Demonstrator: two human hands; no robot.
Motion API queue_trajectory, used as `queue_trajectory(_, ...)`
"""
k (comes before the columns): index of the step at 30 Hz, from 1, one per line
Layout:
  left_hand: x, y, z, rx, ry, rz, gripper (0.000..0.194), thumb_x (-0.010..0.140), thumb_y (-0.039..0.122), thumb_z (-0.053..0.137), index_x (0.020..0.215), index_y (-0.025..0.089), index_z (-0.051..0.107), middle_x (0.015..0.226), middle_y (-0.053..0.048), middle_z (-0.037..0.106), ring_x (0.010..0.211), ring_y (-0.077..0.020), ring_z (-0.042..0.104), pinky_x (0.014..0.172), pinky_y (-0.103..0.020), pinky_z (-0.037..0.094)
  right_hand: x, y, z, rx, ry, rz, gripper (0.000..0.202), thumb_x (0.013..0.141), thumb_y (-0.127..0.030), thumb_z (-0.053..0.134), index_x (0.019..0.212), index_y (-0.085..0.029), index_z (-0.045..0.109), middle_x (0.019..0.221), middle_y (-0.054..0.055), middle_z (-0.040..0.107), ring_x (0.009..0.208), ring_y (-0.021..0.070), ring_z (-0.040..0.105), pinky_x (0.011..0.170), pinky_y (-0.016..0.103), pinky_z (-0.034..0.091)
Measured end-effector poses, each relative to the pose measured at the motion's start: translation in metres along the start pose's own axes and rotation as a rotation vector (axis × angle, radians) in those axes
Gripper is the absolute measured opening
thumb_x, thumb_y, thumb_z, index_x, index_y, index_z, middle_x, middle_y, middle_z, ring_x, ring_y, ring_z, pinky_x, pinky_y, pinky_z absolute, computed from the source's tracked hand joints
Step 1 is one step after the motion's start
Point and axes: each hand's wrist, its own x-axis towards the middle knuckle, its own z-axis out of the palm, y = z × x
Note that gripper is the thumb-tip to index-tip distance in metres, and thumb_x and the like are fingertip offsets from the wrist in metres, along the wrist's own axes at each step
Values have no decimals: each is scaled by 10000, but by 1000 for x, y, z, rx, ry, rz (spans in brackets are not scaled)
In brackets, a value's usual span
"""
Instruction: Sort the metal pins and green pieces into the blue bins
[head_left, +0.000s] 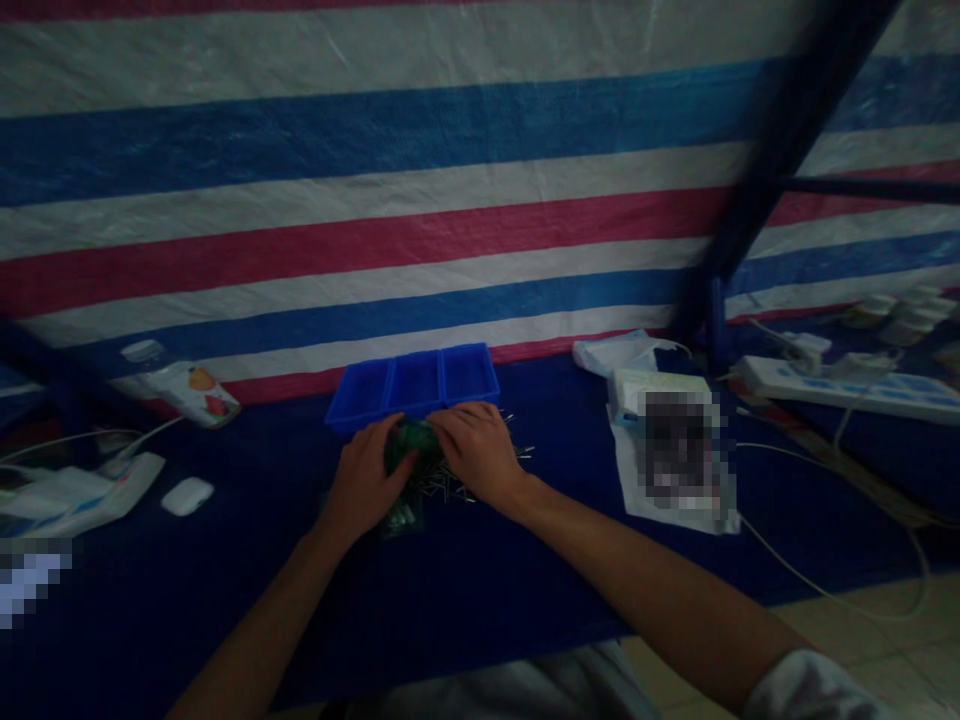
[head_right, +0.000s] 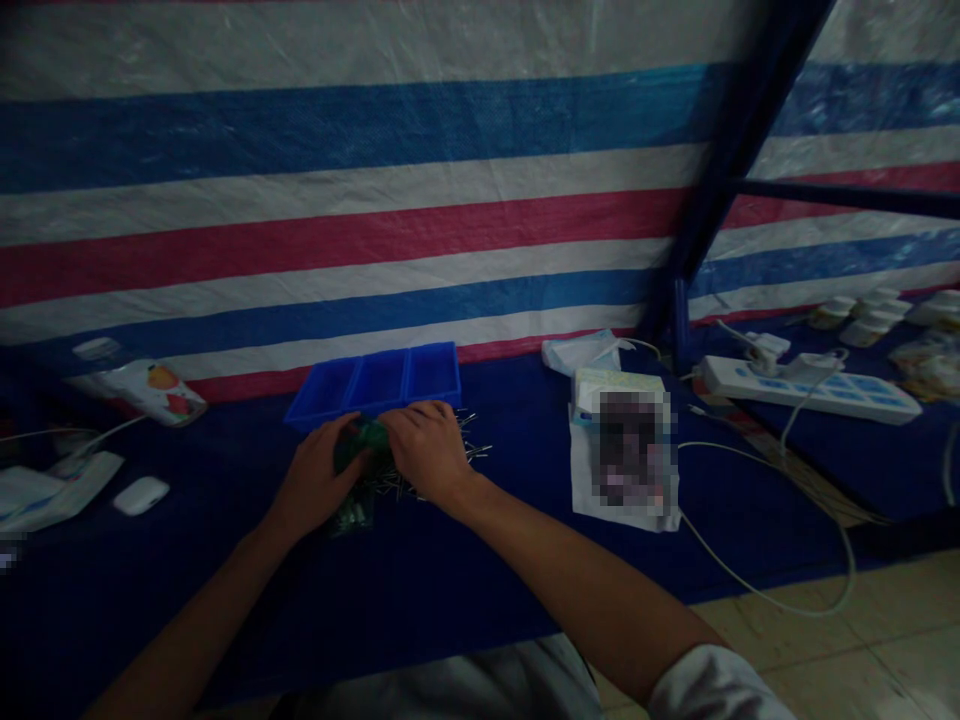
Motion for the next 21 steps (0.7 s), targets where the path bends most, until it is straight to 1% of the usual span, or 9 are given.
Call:
queue_trajectory(2,0,1,-3,-9,45,8,468,904,415,544,1313,195,485,1107,-96,630,1025,-277,577,938,-486,423,-1,0,-1,102,47,-12,238,951,-201,489,1103,-197,673,979,55,737,951,196,633,865,356,446)
queue_trajectory(4,-1,3,-6,-36,77,50,441,897,411,555,1283,200,517,1113,-92,639,1022,-268,576,931,-468,424,-3,0,-1,226,77,-30,247,958,-207,481,1108,-193,677,987,56,738,904,174,642,829,321,473)
queue_trajectory(8,-2,7,-9,-127,88,150,290,898,398,547,1074,189,645,1047,-86,671,1005,-257,584,900,-425,443,-6,-5,-2,432,53,-47,237,949,-215,508,1108,-212,684,1021,44,738,885,147,662,829,289,493)
queue_trajectory(10,-3,9,-10,-183,90,168,252,904,376,536,971,177,675,963,-80,684,941,-241,600,865,-403,461,-6,-8,-3,512,33,-13,231,945,-227,519,1103,-215,687,1025,43,737,890,141,669,822,281,497)
queue_trajectory(12,-3,11,-11,-235,93,183,237,904,352,536,931,175,690,911,-72,688,894,-224,611,843,-381,475,-6,-10,-5,570,30,52,235,928,-252,553,1121,-208,678,1023,49,731,860,137,667,782,272,501)
queue_trajectory(15,-4,12,-12,-293,103,192,226,900,335,544,916,176,705,890,-67,689,872,-211,620,809,-352,491,-4,-10,-8,596,2,121,247,891,-305,616,1099,-190,681,961,50,720,772,131,640,699,261,483)
queue_trajectory(17,-4,11,-12,-312,106,192,224,896,331,552,898,171,709,890,-70,690,867,-209,624,797,-342,497,-3,-10,-10,571,-39,107,184,897,-324,611,975,-188,708,862,33,709,734,126,615,687,261,458)
queue_trajectory(19,-5,9,-11,-317,106,192,221,891,330,564,891,165,711,892,-72,689,862,-207,628,798,-340,499,-3,-9,-12,534,-62,69,185,914,-323,591,864,-191,711,784,17,695,726,125,601,706,265,438)
queue_trajectory(21,-5,9,-11,-320,102,191,218,888,330,572,897,162,711,892,-71,686,860,-205,628,795,-336,500,-3,-9,-13,494,-51,40,183,914,-319,595,848,-191,707,774,16,693,730,128,593,723,270,427)
